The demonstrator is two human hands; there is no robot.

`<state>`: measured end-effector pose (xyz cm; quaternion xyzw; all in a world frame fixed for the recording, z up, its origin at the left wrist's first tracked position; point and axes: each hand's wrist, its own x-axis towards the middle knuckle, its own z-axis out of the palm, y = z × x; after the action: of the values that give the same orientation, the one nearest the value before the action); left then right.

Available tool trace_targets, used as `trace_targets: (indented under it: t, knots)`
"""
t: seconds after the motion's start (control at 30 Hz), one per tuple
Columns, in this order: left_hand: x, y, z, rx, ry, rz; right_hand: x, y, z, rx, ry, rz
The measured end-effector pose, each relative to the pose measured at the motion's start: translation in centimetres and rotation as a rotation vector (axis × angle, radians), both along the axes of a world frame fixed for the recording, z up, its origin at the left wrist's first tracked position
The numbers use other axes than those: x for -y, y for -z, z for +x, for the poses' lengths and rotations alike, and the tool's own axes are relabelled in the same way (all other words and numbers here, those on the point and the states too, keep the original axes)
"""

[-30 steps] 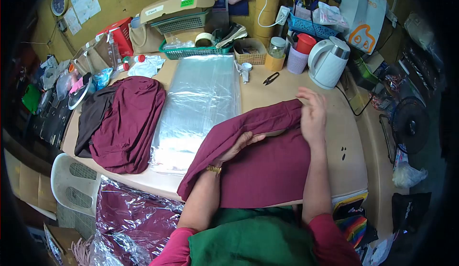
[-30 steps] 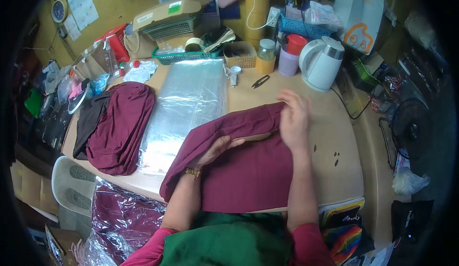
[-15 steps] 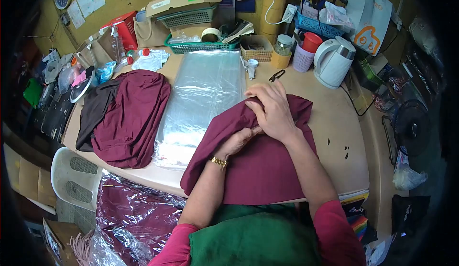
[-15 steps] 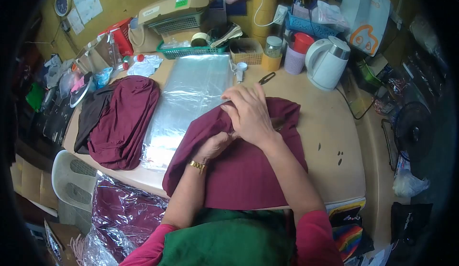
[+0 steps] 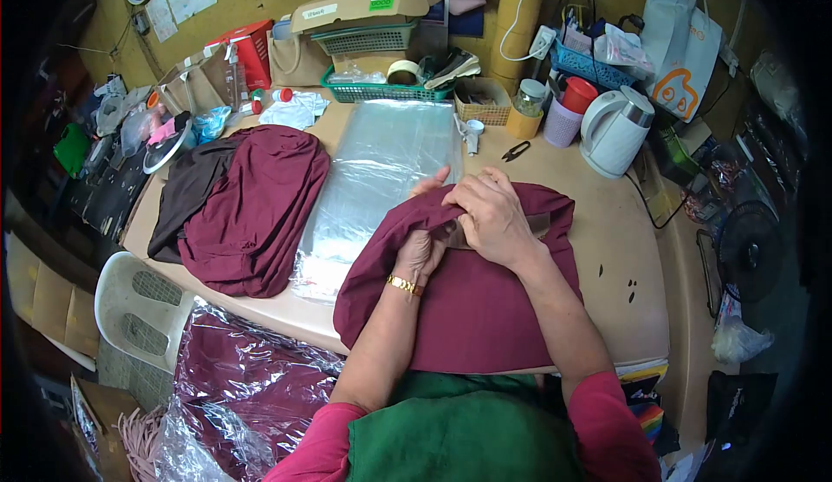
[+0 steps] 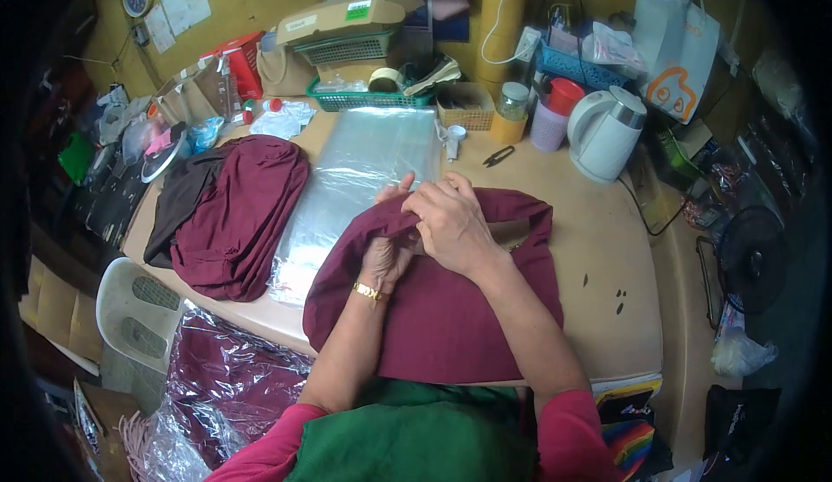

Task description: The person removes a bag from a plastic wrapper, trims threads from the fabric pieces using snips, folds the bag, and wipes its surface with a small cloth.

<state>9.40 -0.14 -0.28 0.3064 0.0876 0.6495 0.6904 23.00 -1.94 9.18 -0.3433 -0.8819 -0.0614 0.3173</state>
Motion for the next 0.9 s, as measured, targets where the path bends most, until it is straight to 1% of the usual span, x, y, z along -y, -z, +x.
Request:
trace_targets:
  t: [0.03,0.07,0.1,0.17,0.2,0.23,0.3,0.37,0.4,0.57,0.6,0.67,0.8,0.87,0.9]
  knots:
    - [-0.4,0.7,-0.1,0.135,0.068,-0.006,0.1,-0.4,-0.6,-0.034,-0.006,-0.047]
    - [-0.7,1.5,-0.2,0.137,0.066,-0.006,0.2,-0.8,-1.1,-0.067,-0.011,-0.098]
    - [-0.8,1.9,-0.2,0.158,0.092,-0.042,0.5,-1.2,-1.5,-0.065,-0.011,-0.102]
    - [-0.8,2.7,-0.1,0.201,0.148,-0.115,0.7,-2.0,-2.3,-0.069,-0.044,-0.202]
    - [-0.3,2.6,0.0,0.112,0.099,-0.002,0.5,-2.1,-2.5,-0.067,-0.044,-0.205]
    - [-0.5,2.6,0.0,0.113,0.096,-0.003,0.2,-2.3,-2.8,-0.033,-0.060,-0.228]
    - [-1.2,3.0,0.2,0.088,0.115,-0.184,-0.5,-2.1,-3.4,0.001,-0.082,-0.254]
    - [-1.7,3.9,0.5,0.133,0.039,-0.217,-1.7,-1.0,-4.1,0.136,-0.132,-0.107]
    - [-1.7,3.7,0.4,0.147,0.025,-0.215,-1.8,-0.8,-4.5,0.135,-0.135,-0.106]
    - [-1.4,3.0,0.2,0.186,0.043,-0.185,-0.8,-0.5,-5.3,-0.023,-0.190,0.090]
    - [-1.3,2.9,0.2,0.190,0.051,-0.180,-1.3,-0.2,-5.3,-0.022,-0.188,0.088]
    - [-0.9,2.7,0.5,0.206,0.063,-0.170,-2.4,0.7,-4.9,0.152,-0.165,0.046]
    - [0.5,1.4,0.4,0.329,0.126,-0.132,-2.0,0.6,-5.6,0.098,-0.209,0.051]
    - [0.2,1.3,0.0,0.261,0.097,-0.140,-1.6,-0.1,-5.3,-0.129,-0.170,0.106]
    - [-0.9,2.2,-0.4,0.077,0.070,-0.150,-2.1,0.0,-4.6,-0.132,-0.196,0.103]
